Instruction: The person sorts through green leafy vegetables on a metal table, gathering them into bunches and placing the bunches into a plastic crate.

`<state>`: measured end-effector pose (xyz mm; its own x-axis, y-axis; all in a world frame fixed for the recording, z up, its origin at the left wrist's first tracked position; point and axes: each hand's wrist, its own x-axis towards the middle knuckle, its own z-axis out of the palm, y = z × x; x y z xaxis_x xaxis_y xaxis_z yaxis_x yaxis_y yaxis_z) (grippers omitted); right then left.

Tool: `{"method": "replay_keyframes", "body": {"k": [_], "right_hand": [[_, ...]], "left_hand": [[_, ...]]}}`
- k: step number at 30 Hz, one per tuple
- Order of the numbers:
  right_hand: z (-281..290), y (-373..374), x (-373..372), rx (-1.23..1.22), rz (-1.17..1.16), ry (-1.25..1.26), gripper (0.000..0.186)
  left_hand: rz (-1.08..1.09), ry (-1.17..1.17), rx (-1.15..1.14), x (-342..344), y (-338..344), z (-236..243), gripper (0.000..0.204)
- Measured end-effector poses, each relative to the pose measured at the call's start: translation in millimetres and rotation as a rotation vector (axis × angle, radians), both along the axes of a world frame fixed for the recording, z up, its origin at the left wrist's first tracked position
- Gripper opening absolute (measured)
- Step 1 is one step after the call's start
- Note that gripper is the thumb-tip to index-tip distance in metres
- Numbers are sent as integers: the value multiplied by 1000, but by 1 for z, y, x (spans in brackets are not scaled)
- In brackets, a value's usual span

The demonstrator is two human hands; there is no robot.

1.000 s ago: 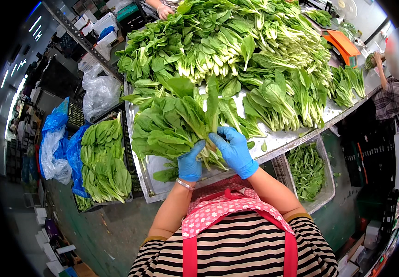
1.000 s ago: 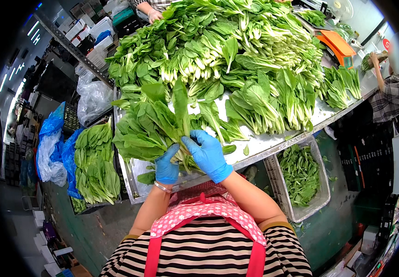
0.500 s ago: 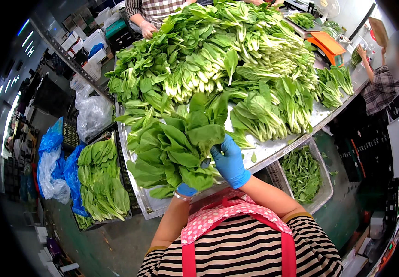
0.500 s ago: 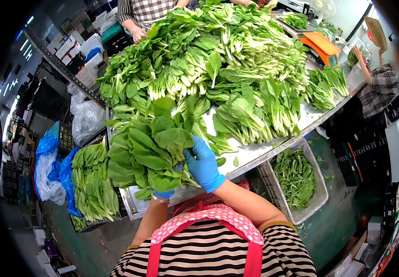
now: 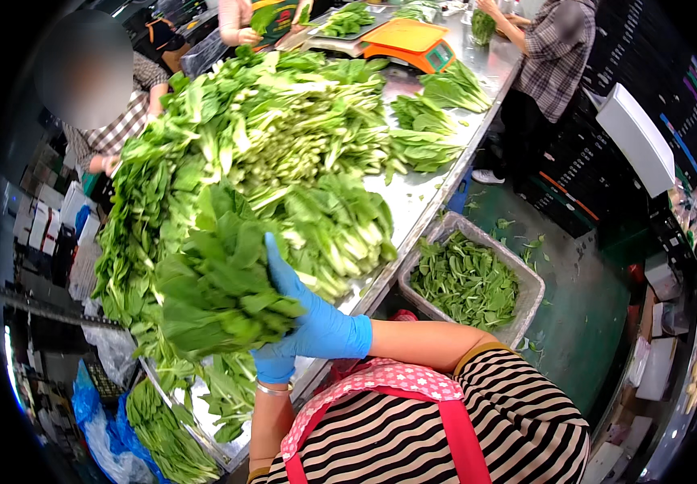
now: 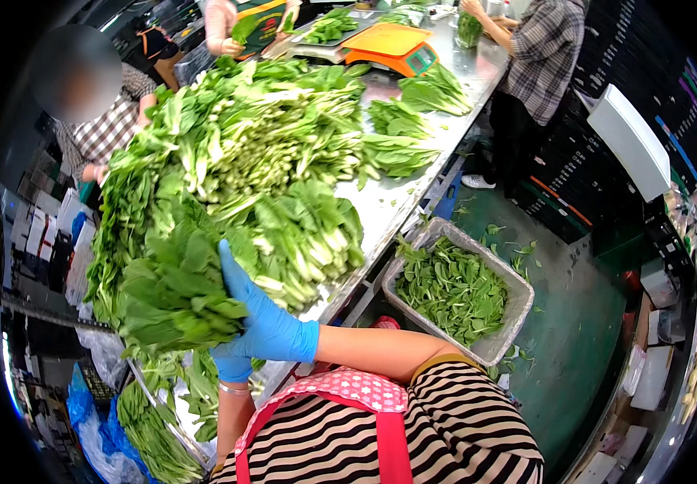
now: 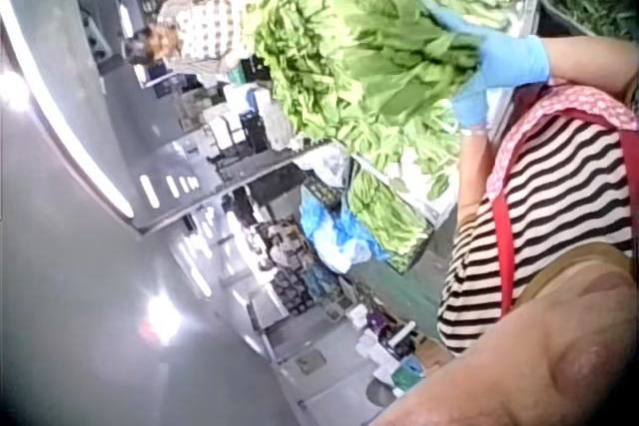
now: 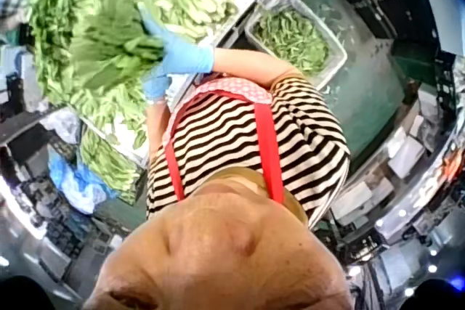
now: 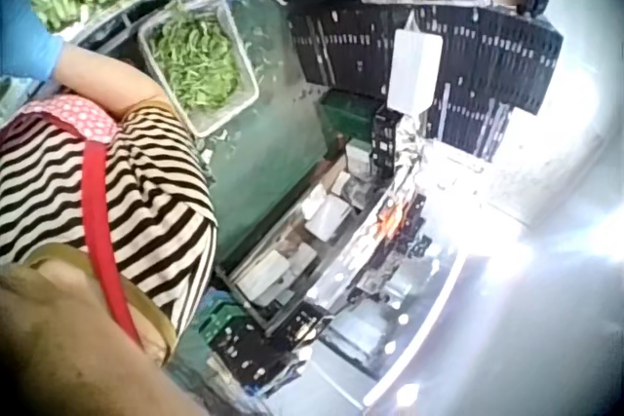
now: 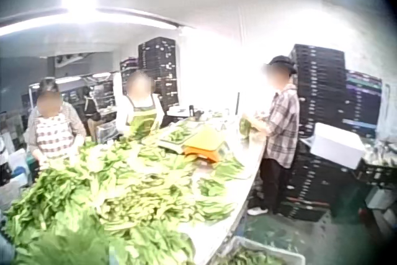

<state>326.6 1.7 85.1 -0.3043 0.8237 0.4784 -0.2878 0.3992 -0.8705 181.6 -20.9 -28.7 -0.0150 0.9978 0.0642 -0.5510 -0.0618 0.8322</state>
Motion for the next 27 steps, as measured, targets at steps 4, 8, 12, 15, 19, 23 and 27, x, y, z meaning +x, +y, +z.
{"method": "replay_keyframes", "body": {"k": [4,8,12,15,19,23,27], "right_hand": [[-7,19,64,-281,-78,271,99],[-28,54,122,-375,-274,200,48],[-30,90,193,-621,-249,227,47],[-30,130,251,-469,-490,233,22],[-46,222,359,-234,-784,-3,45],[-41,292,450,101,-1062,-33,56],[-66,342,502,64,-1323,-563,85]], "left_hand": [[-222,1476,475,60,29,50,64],[-182,1261,148,139,47,83,73],[-202,731,93,188,64,97,68],[-261,636,-39,193,72,95,62],[-189,502,-176,181,72,93,43],[-28,507,-270,167,68,84,32],[77,518,-361,158,62,81,28]]}}
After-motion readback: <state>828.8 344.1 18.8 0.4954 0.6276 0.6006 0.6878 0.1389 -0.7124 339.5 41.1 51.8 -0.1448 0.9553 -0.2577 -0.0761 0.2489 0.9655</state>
